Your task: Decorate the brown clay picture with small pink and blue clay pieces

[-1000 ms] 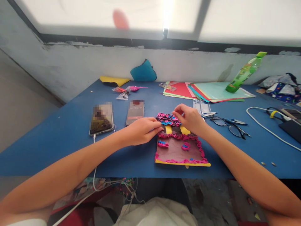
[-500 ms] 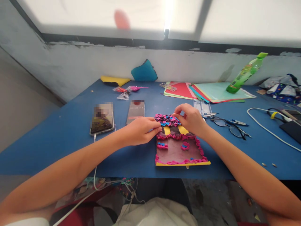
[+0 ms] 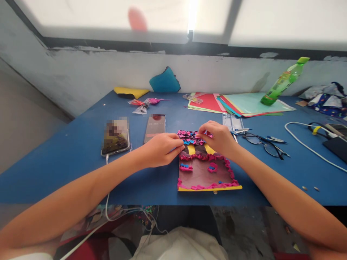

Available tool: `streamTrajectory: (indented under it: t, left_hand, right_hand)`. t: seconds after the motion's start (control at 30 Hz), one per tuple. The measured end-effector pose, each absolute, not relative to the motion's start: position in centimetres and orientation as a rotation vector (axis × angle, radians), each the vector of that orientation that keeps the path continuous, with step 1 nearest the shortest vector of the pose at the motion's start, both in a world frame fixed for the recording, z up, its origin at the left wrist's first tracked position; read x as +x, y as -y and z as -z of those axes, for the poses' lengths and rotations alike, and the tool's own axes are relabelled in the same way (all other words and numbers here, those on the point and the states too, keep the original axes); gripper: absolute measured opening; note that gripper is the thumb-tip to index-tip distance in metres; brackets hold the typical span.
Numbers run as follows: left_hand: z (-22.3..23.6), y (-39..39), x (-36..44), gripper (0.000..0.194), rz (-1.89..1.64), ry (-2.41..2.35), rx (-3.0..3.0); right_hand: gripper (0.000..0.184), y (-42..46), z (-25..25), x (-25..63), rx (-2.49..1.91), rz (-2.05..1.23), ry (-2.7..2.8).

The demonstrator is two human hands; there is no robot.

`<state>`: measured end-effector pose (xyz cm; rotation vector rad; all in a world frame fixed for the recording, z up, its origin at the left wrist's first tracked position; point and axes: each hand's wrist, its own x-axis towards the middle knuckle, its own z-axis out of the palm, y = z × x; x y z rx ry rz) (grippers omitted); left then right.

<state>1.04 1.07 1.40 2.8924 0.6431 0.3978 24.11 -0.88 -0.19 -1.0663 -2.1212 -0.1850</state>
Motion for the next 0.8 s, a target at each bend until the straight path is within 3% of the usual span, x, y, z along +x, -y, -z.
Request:
streamTrajectory:
  t: [0.27,0.63,0.8]
  left_hand:
    - [-1.35,-1.08,1.00,0.034,-0.398,-0.655,2.900]
    - [-1.36,-1.04,0.95,0.033,-0.395,-0.644,2.941]
    - [-1.39,-1.02,1.05,0.031,-0.385,-0.669,2.956]
  right_hand:
    - [0.016,1.08,0.17,24.01,-1.057,0.132,2.150]
    - [0.017,0.96,0.18,23.78,-1.157,-0.257,2.181]
    - [0.019,0.84,0.34,24.01,-1.149,-0.269,2.188]
